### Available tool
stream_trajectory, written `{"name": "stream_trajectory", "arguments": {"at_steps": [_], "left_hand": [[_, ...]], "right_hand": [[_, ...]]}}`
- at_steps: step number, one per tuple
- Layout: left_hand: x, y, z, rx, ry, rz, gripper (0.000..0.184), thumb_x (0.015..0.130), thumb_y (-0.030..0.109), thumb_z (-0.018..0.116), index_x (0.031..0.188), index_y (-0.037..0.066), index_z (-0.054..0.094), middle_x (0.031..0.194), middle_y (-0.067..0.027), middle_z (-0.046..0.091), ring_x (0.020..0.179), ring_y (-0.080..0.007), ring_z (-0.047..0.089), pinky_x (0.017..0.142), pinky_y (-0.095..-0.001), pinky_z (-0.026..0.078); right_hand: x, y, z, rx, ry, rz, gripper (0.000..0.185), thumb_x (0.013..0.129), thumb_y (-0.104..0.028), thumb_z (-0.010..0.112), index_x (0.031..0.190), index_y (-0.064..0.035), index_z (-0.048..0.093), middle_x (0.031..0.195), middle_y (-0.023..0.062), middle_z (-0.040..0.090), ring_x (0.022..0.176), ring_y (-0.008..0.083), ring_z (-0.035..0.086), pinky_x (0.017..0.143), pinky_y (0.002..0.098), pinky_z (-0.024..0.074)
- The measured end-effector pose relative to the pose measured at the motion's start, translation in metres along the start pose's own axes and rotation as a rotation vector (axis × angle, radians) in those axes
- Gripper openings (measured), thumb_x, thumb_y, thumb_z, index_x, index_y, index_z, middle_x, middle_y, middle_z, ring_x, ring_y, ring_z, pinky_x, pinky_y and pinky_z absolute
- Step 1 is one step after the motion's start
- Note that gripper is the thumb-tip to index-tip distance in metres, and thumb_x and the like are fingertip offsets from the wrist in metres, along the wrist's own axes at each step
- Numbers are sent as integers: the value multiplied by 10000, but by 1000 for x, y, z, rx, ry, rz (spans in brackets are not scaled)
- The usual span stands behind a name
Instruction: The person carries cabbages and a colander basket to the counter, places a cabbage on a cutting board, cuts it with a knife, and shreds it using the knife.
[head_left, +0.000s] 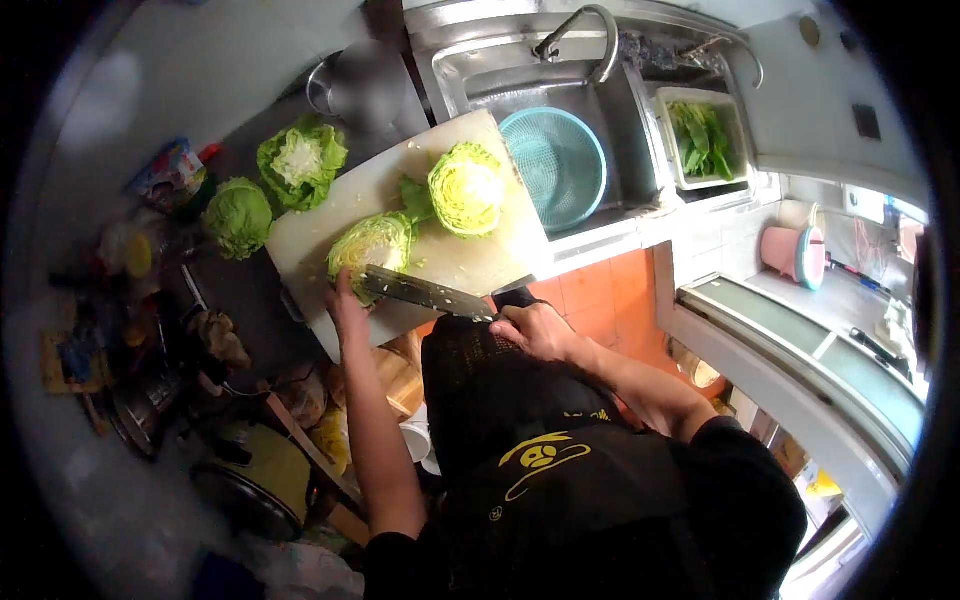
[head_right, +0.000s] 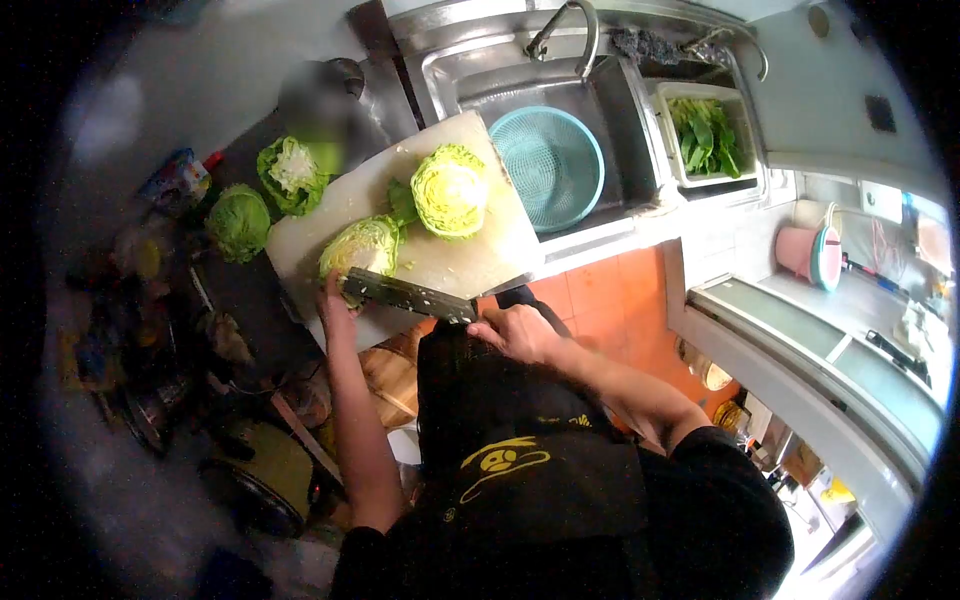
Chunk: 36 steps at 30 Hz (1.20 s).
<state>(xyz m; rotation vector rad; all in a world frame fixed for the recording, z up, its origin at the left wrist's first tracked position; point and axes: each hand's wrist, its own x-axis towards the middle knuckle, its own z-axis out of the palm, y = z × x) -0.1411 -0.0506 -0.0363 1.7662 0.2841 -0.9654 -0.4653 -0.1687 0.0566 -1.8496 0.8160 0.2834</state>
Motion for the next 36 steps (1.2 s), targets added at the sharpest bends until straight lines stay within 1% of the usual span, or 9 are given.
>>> {"name": "stream_trajectory", "arguments": {"at_steps": [9, 12, 15, 18, 21, 27, 28, 33, 36], "left_hand": [[13, -7, 0, -8, 37, -11, 481, 945, 323, 659, 1332, 50, 570, 1179, -157, 643, 928, -305, 683, 527, -451, 599], [6, -2, 6, 111, 58, 30, 514, 977, 326, 611, 1405, 71, 481, 1275, -152, 602, 978, -331, 663, 595, -501, 555], [-20, 13, 26, 67, 128, 137, 446, 966, 283, 622, 1324, 26, 553, 1161, -164, 642, 823, -299, 684, 418, -398, 543], [-8, -5, 20, -32, 41, 151, 458, 962, 267, 620, 1337, 18, 536, 1157, -160, 641, 817, -294, 683, 412, -403, 537], [3, -19, 14, 37, 62, 136, 475, 952, 257, 624, 1357, 29, 525, 1170, -158, 636, 819, -296, 686, 422, -411, 540], [16, -14, -14, -70, -70, 49, 568, 925, 332, 650, 1362, -11, 530, 1165, -159, 636, 882, -284, 692, 520, -415, 583], [10, -10, -20, 27, 85, 98, 629, 918, 369, 659, 1372, -42, 520, 1141, -164, 656, 943, -270, 692, 601, -422, 599], [29, 38, -94, 874, 165, 232, 672, 940, 433, 613, 1436, -4, 496, 1242, -240, 659, 1068, -342, 689, 751, -465, 597], [-29, 92, -58, 1134, 153, 58, 711, 952, 526, 559, 1471, 46, 484, 1284, -276, 641, 1092, -375, 685, 830, -479, 580]], "right_hand": [[8, -8, -6, 122, -35, 19, 576, 1036, -558, 476, 938, -13, 636, 710, 264, 609, 773, 471, 622, 722, 523, 480], [13, 1, 0, 86, -103, 68, 613, 1038, -574, 457, 926, -3, 651, 715, 263, 610, 767, 468, 619, 726, 520, 480], [25, -7, 2, 111, -80, 87, 644, 1038, -592, 436, 950, 3, 667, 752, 261, 636, 804, 470, 634, 750, 525, 489], [40, -6, 20, 131, -16, 53, 665, 1036, -607, 422, 972, 3, 679, 822, 267, 667, 870, 471, 649, 797, 527, 501], [68, 10, 42, 38, -32, 76, 551, 1064, -485, 465, 960, 16, 669, 840, 285, 658, 882, 464, 656, 787, 515, 503], [60, 10, 20, 193, -73, 43, 567, 1071, -488, 459, 886, 12, 653, 812, 171, 672, 812, 326, 640, 792, 446, 500], [55, 3, 12, 220, -83, 36, 568, 1070, -491, 461, 877, 8, 652, 810, 157, 671, 808, 306, 634, 791, 438, 499], [59, -6, -11, 153, -93, 20, 563, 1060, -508, 478, 891, -3, 661, 794, 197, 656, 789, 328, 640, 779, 450, 494], [70, -5, -9, 140, -21, 43, 581, 1059, -512, 479, 901, 26, 632, 765, 235, 615, 739, 347, 605, 751, 473, 478]]}}
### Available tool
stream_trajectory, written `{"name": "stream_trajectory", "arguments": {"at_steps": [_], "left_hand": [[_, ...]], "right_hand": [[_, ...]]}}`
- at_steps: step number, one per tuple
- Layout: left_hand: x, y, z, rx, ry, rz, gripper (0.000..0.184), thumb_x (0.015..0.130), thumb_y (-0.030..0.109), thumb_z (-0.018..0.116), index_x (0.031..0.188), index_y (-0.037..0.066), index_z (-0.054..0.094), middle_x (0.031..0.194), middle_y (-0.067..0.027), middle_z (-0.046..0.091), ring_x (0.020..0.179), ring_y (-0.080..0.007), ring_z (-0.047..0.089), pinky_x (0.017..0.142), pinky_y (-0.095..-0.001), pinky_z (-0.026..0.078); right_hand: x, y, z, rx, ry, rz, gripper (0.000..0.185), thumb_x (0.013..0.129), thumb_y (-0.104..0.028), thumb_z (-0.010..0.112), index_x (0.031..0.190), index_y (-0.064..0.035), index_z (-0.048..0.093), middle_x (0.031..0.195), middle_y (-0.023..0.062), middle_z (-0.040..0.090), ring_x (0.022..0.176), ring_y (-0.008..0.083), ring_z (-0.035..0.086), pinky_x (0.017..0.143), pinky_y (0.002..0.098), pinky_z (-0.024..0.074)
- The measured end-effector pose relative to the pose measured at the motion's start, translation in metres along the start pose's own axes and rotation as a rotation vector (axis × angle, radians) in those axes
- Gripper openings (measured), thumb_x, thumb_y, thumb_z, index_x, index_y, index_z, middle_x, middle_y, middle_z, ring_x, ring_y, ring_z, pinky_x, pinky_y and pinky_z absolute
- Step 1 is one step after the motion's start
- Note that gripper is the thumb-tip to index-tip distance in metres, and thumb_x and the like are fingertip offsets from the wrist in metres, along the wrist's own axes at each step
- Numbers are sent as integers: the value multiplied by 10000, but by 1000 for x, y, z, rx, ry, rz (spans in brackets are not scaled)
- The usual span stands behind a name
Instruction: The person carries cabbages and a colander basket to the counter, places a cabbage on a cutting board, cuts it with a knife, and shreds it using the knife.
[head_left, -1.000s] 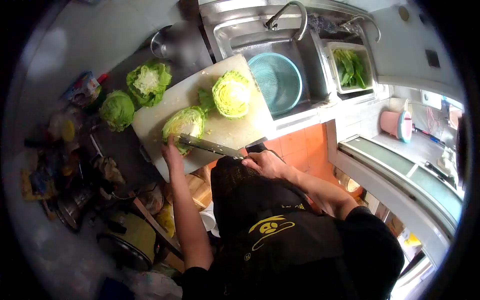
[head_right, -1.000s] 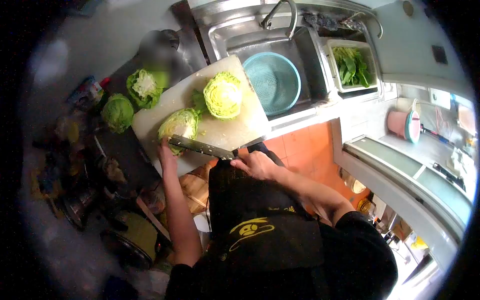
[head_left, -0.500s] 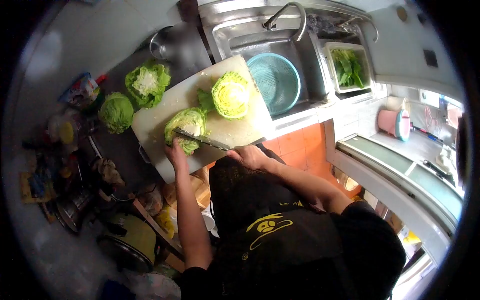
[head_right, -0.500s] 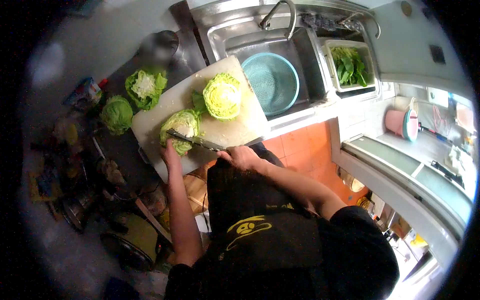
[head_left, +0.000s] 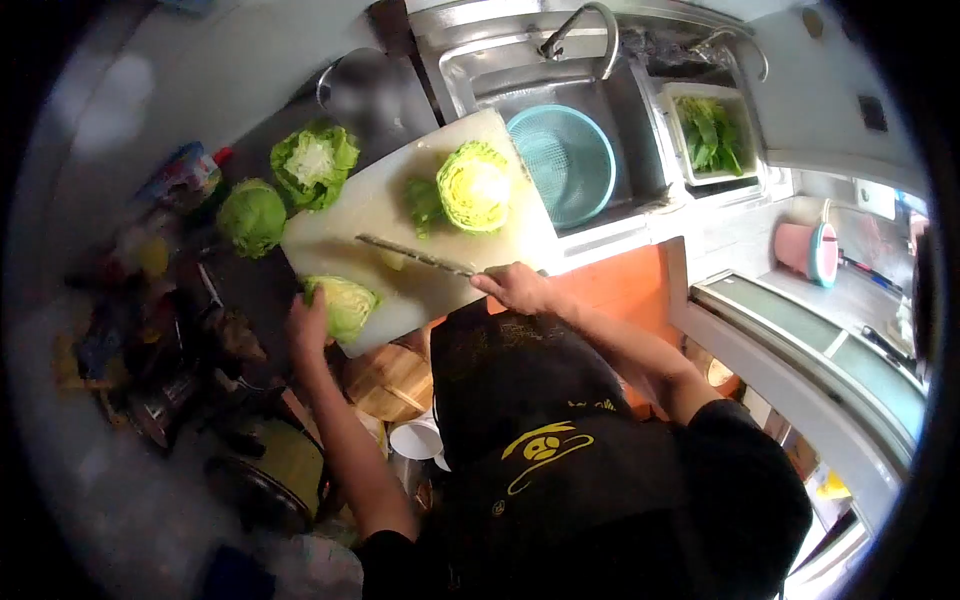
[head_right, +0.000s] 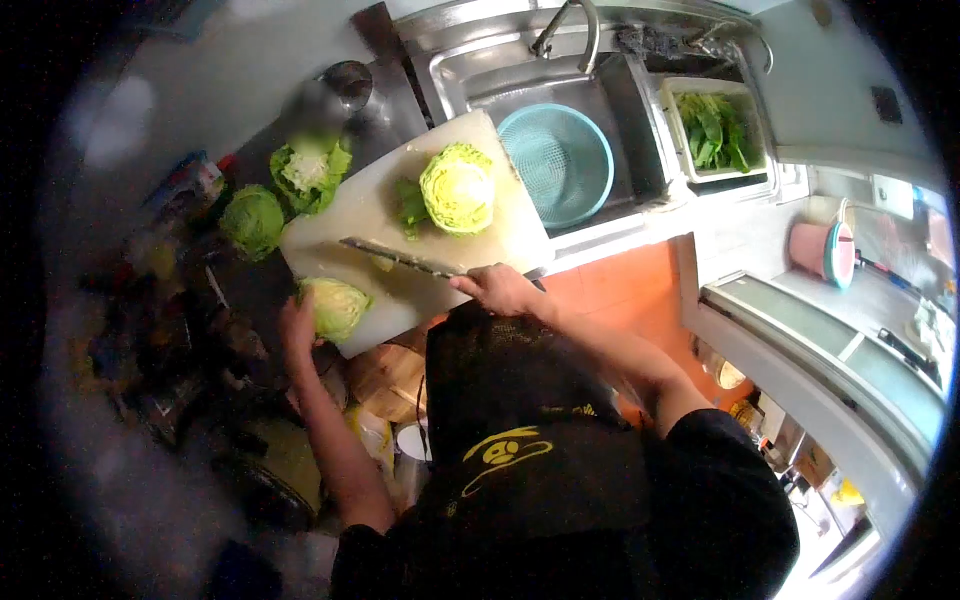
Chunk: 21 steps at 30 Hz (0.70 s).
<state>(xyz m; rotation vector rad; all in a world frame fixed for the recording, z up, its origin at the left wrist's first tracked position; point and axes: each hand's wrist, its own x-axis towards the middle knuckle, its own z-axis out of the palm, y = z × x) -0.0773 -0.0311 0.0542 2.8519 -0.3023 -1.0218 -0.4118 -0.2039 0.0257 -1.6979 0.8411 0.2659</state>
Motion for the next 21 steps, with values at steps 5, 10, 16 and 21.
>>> {"name": "stream_trajectory", "arguments": {"at_steps": [5, 10, 16, 21], "left_hand": [[-56, 64, 24, 624, 21, 257, 799, 912, 672, 527, 1496, 129, 474, 1313, -278, 615, 1163, -402, 649, 889, -492, 556], [-60, 57, 83, 731, 167, 466, 789, 813, 583, 709, 1429, 124, 526, 1374, -217, 527, 1222, -383, 569, 901, -496, 549], [-28, 28, 111, 601, 320, 583, 582, 828, 351, 766, 1308, 67, 600, 1400, -191, 472, 1262, -389, 506, 1002, -519, 492], [35, 46, 156, 521, 184, 1012, 496, 820, 194, 745, 1271, 40, 607, 1394, -238, 473, 1227, -437, 523, 1044, -508, 468]], "right_hand": [[-16, -11, -15, 165, 2, 142, 576, 1071, -487, 474, 871, 35, 614, 695, 196, 576, 690, 289, 563, 727, 448, 477], [-31, 21, -9, 204, 205, 22, 569, 1067, -474, 484, 893, 45, 639, 726, 194, 622, 716, 310, 621, 726, 439, 495], [-55, 11, -30, 183, 136, 115, 530, 1061, -462, 497, 1002, 34, 675, 809, 215, 654, 755, 350, 623, 755, 462, 491], [-68, 6, -24, 182, 203, 181, 517, 1055, -462, 504, 1052, 20, 692, 844, 216, 680, 823, 372, 669, 769, 483, 499]]}}
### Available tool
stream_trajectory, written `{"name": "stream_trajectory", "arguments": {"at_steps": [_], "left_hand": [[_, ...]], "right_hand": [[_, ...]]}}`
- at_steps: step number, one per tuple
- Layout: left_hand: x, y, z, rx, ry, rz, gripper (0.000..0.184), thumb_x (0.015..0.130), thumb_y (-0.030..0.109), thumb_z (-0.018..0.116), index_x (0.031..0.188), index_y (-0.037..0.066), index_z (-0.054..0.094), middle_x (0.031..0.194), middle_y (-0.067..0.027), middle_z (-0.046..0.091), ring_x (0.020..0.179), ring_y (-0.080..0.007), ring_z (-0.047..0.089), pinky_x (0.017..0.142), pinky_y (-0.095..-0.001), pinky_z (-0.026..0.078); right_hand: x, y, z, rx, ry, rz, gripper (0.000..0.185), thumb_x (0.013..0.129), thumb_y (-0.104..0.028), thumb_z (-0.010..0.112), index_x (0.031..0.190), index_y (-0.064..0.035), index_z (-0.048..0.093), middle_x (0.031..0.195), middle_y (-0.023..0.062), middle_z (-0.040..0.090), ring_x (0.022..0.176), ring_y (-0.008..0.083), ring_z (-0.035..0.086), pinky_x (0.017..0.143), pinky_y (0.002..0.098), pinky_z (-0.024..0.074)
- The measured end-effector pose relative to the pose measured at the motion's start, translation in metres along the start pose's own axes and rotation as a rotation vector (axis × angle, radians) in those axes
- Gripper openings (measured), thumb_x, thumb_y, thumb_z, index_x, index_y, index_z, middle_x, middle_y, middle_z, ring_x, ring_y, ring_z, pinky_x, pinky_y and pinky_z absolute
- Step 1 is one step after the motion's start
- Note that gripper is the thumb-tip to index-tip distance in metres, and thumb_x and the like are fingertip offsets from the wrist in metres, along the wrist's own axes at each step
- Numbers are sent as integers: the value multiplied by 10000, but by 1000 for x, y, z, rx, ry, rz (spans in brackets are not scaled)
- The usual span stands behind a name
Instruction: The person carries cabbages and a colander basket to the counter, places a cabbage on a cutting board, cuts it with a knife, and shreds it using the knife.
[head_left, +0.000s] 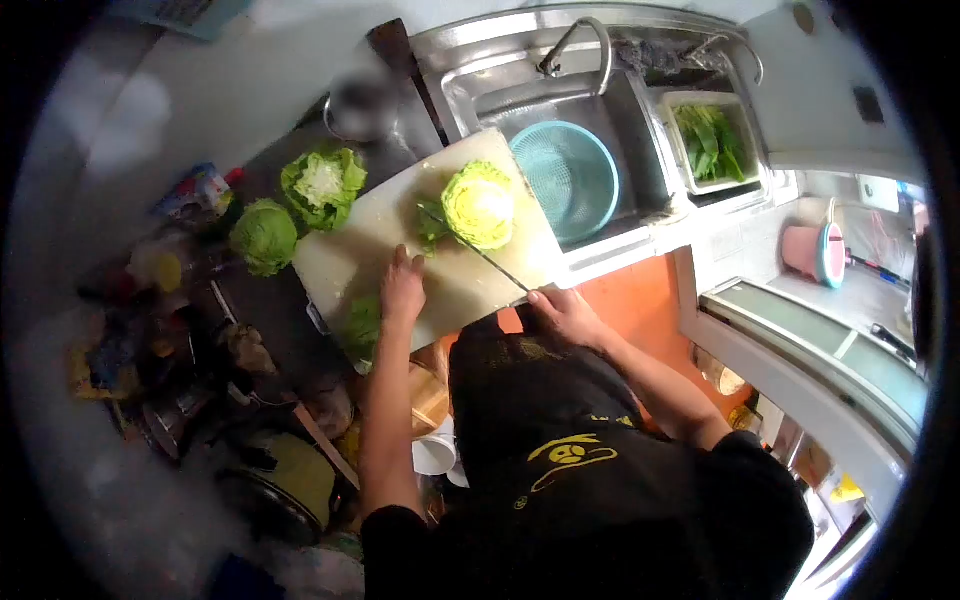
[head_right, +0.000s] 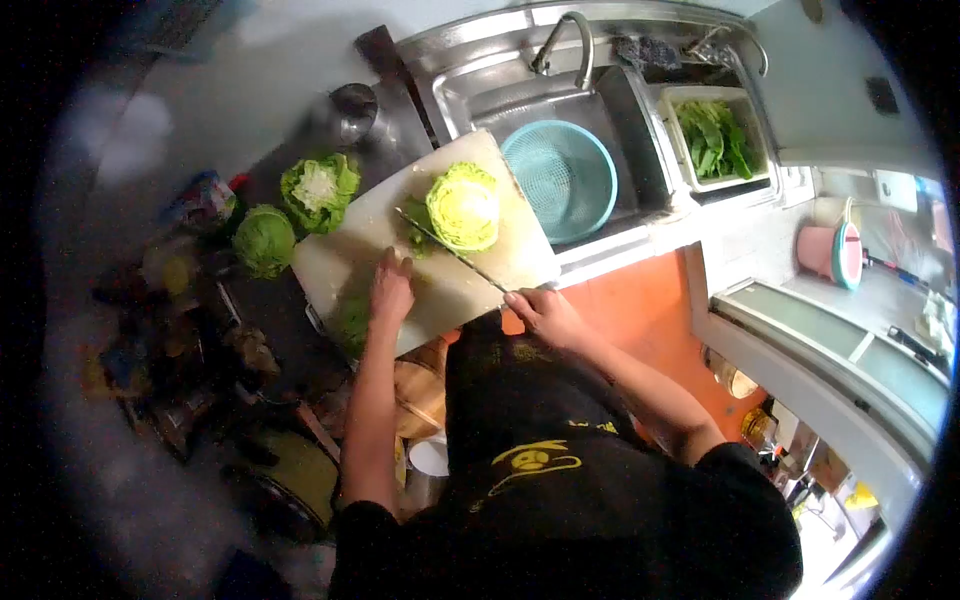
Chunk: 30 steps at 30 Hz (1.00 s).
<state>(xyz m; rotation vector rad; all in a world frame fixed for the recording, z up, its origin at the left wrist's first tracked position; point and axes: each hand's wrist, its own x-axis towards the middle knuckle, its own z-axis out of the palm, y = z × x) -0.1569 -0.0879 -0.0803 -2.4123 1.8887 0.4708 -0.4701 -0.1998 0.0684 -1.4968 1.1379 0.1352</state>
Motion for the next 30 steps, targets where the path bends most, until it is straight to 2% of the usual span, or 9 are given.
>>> {"name": "stream_trajectory", "arguments": {"at_steps": [6, 10, 14, 18, 19, 20, 25, 29, 30], "left_hand": [[48, -46, -45, -384, 353, -231, 373, 805, 101, 707, 1156, 8, 621, 1340, -250, 527, 1203, -423, 550, 975, -492, 504], [90, -90, -52, -152, 484, -352, 410, 841, 121, 702, 1223, 6, 608, 1300, -236, 551, 1170, -430, 564, 1010, -479, 472], [85, -34, -53, -341, 648, -366, 434, 884, 197, 709, 1241, -15, 586, 1211, -225, 583, 1100, -416, 576, 986, -466, 473], [51, 61, -29, -686, 443, -486, 549, 920, 402, 740, 1233, -20, 584, 1184, -189, 595, 1107, -344, 571, 968, -460, 461], [54, 78, -8, -1030, 499, -529, 573, 908, 420, 755, 1227, -25, 586, 1231, -176, 569, 1119, -321, 567, 995, -448, 447], [51, 92, -23, -1086, 250, -518, 661, 889, 415, 780, 1307, -35, 535, 1324, -197, 494, 1211, -329, 526, 1047, -452, 420], [74, 134, 3, -959, 208, -680, 883, 851, 391, 824, 1492, -11, 367, 1470, -206, 368, 1352, -368, 419, 1111, -480, 379], [86, 92, 11, -1438, 30, -557, 817, 829, 236, 833, 1486, -12, 413, 1567, -183, 329, 1396, -317, 405, 1106, -445, 383], [88, 78, 11, -1427, 7, -507, 713, 849, 176, 802, 1453, 6, 464, 1477, -152, 432, 1306, -280, 477, 1065, -411, 419]], "right_hand": [[-25, 9, -14, 23, 44, 24, 498, 1069, -417, 498, 948, 48, 629, 715, 176, 625, 662, 334, 595, 688, 456, 478], [-41, 32, -16, 273, 85, 46, 511, 1082, -429, 470, 881, 24, 596, 672, 91, 559, 632, 222, 524, 645, 399, 454], [-50, 56, -25, 353, 184, 53, 521, 1092, -445, 441, 850, -8, 589, 661, 35, 519, 626, 159, 478, 617, 347, 431], [-55, 51, -38, 414, 246, 99, 529, 1098, -473, 415, 768, -75, 527, 678, -28, 465, 615, 84, 433, 541, 272, 345], [-56, 55, -38, 454, 236, 118, 530, 1098, -475, 414, 766, -76, 524, 677, -28, 466, 610, 84, 431, 542, 272, 346], [-53, 60, -40, 491, 225, 131, 532, 1098, -477, 413, 764, -78, 522, 676, -28, 467, 605, 85, 430, 543, 272, 347], [-40, 73, -46, 395, 233, 108, 586, 1081, -526, 422, 779, -43, 558, 625, 2, 470, 543, 121, 449, 517, 313, 383], [-35, 83, -50, 517, 106, 198, 625, 1057, -589, 432, 764, -51, 556, 603, 7, 465, 501, 120, 436, 483, 307, 368], [-34, 77, -55, 562, 46, 223, 635, 1050, -605, 433, 754, -56, 551, 596, 8, 460, 492, 120, 432, 477, 304, 365]]}}
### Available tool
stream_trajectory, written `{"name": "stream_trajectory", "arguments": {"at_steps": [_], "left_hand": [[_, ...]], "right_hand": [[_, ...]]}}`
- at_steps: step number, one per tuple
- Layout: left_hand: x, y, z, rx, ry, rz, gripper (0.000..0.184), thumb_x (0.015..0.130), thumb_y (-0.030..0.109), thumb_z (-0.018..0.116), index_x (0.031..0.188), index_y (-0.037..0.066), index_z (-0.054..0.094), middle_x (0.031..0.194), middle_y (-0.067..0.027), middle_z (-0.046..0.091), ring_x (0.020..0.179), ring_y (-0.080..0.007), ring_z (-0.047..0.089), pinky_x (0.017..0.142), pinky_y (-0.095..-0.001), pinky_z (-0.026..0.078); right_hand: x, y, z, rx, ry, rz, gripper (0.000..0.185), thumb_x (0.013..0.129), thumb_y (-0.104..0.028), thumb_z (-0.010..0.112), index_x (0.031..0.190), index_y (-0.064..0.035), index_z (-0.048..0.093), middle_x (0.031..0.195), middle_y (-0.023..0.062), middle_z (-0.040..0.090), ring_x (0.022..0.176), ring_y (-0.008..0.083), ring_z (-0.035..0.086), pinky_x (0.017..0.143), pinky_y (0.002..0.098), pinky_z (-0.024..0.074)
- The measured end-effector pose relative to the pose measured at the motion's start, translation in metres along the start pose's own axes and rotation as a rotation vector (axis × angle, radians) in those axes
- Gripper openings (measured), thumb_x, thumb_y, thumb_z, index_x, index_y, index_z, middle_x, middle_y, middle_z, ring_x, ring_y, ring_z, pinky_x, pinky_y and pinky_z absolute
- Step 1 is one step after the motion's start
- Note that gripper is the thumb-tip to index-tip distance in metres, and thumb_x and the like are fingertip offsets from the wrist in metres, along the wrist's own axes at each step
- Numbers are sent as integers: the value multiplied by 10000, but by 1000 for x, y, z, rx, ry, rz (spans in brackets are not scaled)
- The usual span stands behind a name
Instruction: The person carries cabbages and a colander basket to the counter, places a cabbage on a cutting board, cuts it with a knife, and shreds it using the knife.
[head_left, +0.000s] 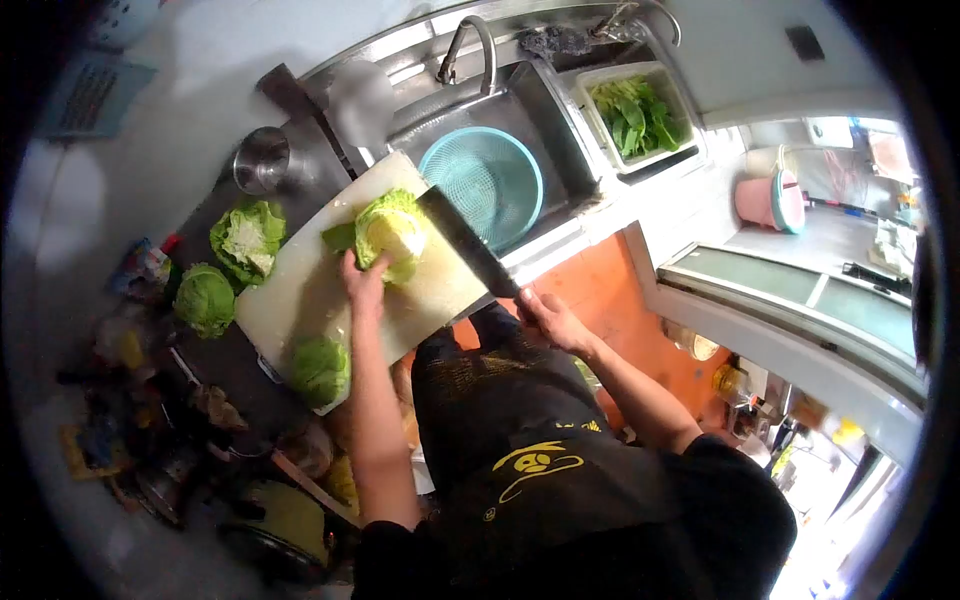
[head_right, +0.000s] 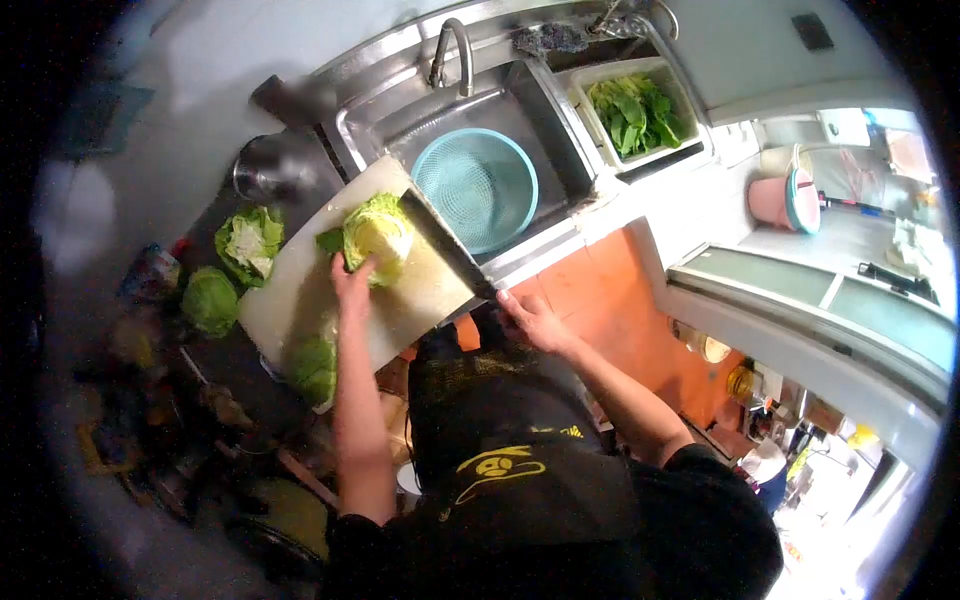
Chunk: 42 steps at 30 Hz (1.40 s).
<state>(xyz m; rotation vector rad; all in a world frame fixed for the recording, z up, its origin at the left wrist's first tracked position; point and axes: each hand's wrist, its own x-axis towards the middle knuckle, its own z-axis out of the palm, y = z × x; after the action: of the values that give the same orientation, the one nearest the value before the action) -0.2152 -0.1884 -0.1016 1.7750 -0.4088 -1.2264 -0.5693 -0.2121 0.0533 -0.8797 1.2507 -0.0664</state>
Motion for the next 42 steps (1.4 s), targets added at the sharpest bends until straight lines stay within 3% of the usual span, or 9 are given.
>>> {"name": "stream_trajectory", "arguments": {"at_steps": [2, 5, 9, 13, 16, 20, 27, 33, 42], "left_hand": [[-9, 32, -24, -10, -163, 3, 526, 886, 78, 751, 1378, 41, 566, 1257, -73, 646, 1090, -210, 623, 970, -341, 495], [-7, 46, -49, 259, -56, 45, 576, 928, 143, 716, 1451, 37, 498, 1346, -138, 601, 1201, -209, 575, 1036, -360, 455], [-9, 42, -43, 300, 4, 88, 521, 1000, 218, 648, 1482, 113, 481, 1413, -126, 567, 1238, -229, 554, 1060, -367, 437], [0, 16, -40, 193, 41, 84, 518, 1016, 225, 626, 1496, 115, 462, 1435, -133, 554, 1260, -243, 540, 1072, -371, 425], [5, 1, -41, 122, 34, 116, 505, 1025, 219, 609, 1495, 114, 459, 1443, -140, 546, 1268, -249, 535, 1072, -377, 424], [-2, 16, -38, 126, 35, 91, 481, 1033, 211, 588, 1487, 113, 464, 1442, -144, 541, 1266, -245, 531, 1064, -379, 429], [-16, 44, -25, 89, 68, -24, 479, 1048, 242, 553, 1498, 115, 447, 1443, -158, 537, 1295, -265, 524, 1074, -388, 421], [1, 24, -31, 29, 158, -55, 480, 1045, 232, 565, 1490, 95, 450, 1397, -131, 553, 1179, -230, 570, 1006, -379, 471], [-14, -3, -58, -209, 223, -149, 411, 955, 165, 695, 1322, 23, 575, 1239, -108, 615, 1076, -211, 600, 926, -351, 499]], "right_hand": [[-5, -14, 0, 112, -127, 48, 648, 1044, -629, 417, 728, -73, 521, 571, 4, 436, 464, 114, 430, 441, 281, 346], [2, -6, 4, 84, -230, 91, 655, 1037, -649, 403, 723, -83, 500, 567, 5, 428, 444, 111, 416, 416, 271, 327], [4, -4, 16, 55, -291, 101, 650, 1037, -665, 374, 778, -84, 506, 582, 1, 423, 454, 105, 400, 422, 264, 315], [-9, -16, 37, 73, -162, 182, 649, 1037, -665, 382, 726, -104, 486, 590, -5, 418, 501, 108, 407, 465, 271, 327], [7, 14, 41, 65, -228, 71, 634, 1044, -650, 384, 736, -106, 490, 612, -11, 413, 533, 107, 400, 492, 275, 326], [3, -4, 45, 38, -241, 141, 607, 1065, -601, 387, 747, -97, 500, 643, -15, 424, 534, 104, 376, 493, 276, 318], [38, 16, 68, 25, -250, -8, 576, 1087, -548, 379, 771, -84, 509, 648, -18, 425, 533, 109, 396, 493, 284, 340], [100, 34, 94, 46, -268, -12, 545, 1080, -553, 398, 835, -83, 526, 670, -13, 443, 564, 110, 422, 501, 282, 352], [75, 18, 70, 175, -382, -11, 541, 1081, -549, 395, 875, -83, 575, 707, -7, 471, 598, 111, 422, 525, 278, 352]]}}
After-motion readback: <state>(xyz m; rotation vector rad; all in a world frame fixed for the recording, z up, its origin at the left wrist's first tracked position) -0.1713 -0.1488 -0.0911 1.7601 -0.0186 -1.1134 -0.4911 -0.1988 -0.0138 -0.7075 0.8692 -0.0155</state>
